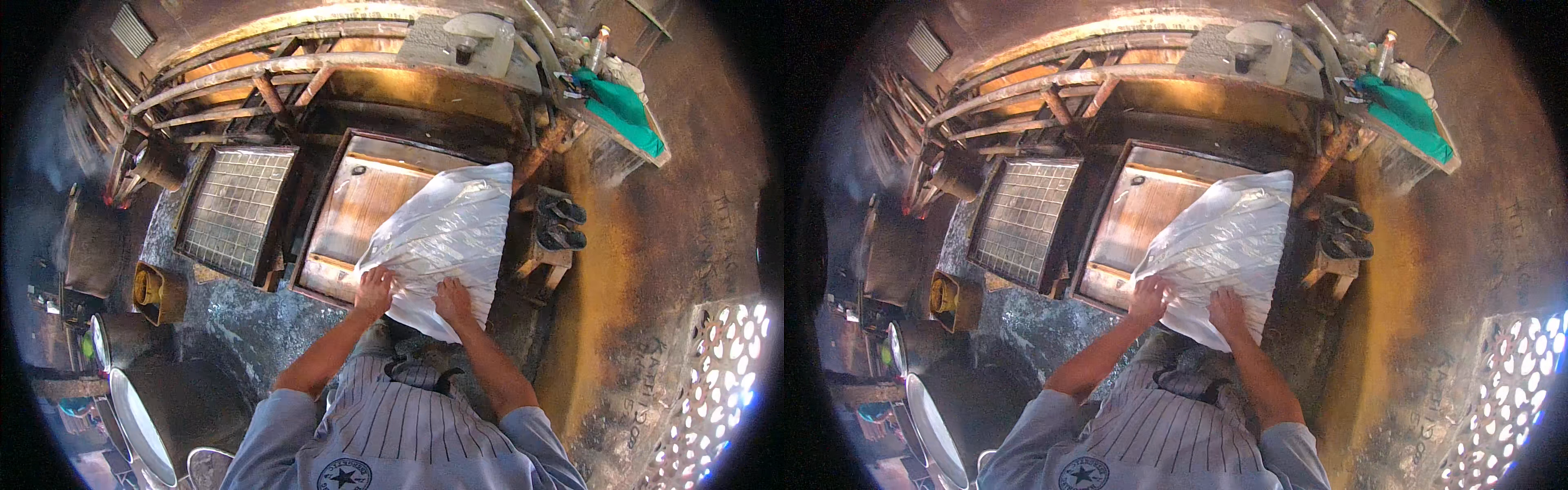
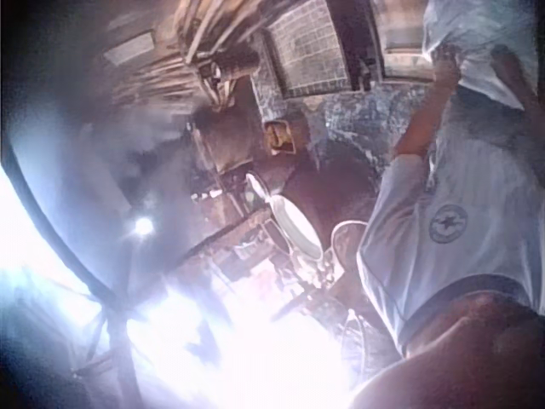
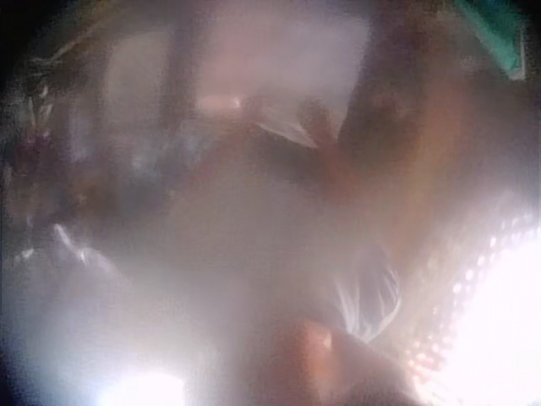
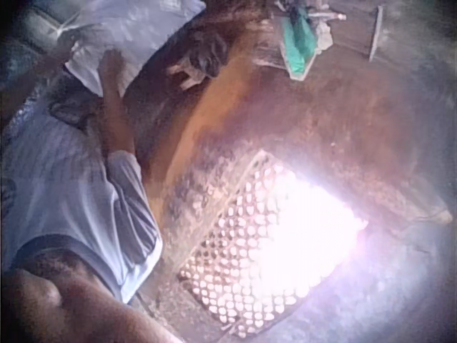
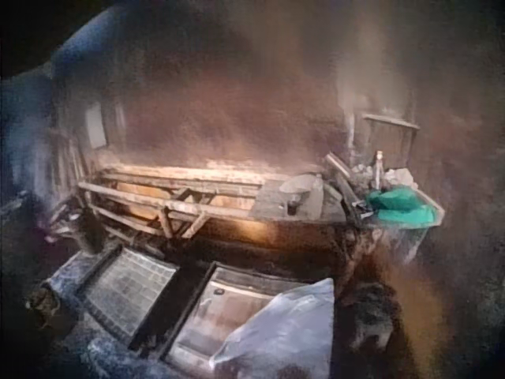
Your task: The person stirs a liquid mixture in a large metal vat, then uses a rectangular mesh screen to scoop the mixture and form a sheet. They place the screen on a wooden frame, cover it with a checkered cloth, and flip the assembly to transfer the sheet. The person removes the cloth to reveal a white sheet with a grid pattern, then repeats the process with a yellow cloth.
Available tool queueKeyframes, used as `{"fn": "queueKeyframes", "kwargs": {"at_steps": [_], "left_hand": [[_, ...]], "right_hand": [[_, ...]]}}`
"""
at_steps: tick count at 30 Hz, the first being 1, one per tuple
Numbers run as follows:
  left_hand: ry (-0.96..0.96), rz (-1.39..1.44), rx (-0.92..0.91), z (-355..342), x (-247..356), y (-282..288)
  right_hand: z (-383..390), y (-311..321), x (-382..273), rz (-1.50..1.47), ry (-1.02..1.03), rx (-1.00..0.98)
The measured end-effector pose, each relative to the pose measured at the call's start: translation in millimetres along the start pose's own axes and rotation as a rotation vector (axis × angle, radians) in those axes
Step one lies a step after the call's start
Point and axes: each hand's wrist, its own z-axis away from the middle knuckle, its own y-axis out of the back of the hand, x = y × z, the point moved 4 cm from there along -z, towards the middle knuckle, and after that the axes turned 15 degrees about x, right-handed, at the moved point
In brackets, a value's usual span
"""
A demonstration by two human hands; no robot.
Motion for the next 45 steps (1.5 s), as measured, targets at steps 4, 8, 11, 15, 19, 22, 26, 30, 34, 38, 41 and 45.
{"fn": "queueKeyframes", "kwargs": {"at_steps": [4, 8, 11, 15, 19, 22, 26, 30, 34, 38, 41, 45], "left_hand": [[-0.15, -0.084, -0.106, -21.9, -11.4, -18.7], [-0.435, -0.144, -0.586, -53.1, -19.6, -42.1], [-0.676, -0.087, -0.645, -63.9, -9.3, -20.9], [-0.675, -0.008, -0.739, -66.7, -16.6, -35.8], [-0.653, 0.161, -0.66, -75.9, -23.3, -21.3], [-0.64, 0.146, -0.698, -83.7, -22.2, -0.2], [-0.632, 0.127, -0.646, -91.5, -20.7, 15.3], [-0.569, 0.166, -0.527, -80.7, -25.5, 22.4], [-0.503, 0.141, -0.44, -63.3, -23.4, 31.0], [-0.408, 0.126, -0.632, -54.7, -32.8, 5.6], [-0.404, 0.195, -0.732, -49.4, -24.3, 3.8], [-0.185, 0.076, -0.576, -48.0, 1.8, 7.4]], "right_hand": [[-8.0, -5.0, 8.6, 0.038, 0.123, -0.157], [-11.5, -8.0, 14.9, 0.087, 0.175, -0.262], [-18.3, 0.6, 10.0, 0.104, 0.187, -0.31], [-18.1, 0.9, 9.4, 0.133, 0.159, -0.364], [-21.1, 11.5, 1.9, 0.116, 0.105, -0.318], [-31.8, 30.2, -7.8, 0.085, 0.086, -0.347], [-40.8, 47.3, -10.3, 0.074, 0.045, -0.308], [-43.5, 67.6, -22.6, 0.055, 0.008, -0.268], [-24.3, 76.1, -30.6, 0.055, -0.027, -0.229], [1.0, 42.2, -28.1, 0.078, -0.027, -0.125], [19.6, 39.8, -27.5, 0.078, -0.082, -0.151], [56.1, 96.9, -47.7, -0.075, -0.112, 0.214]]}}
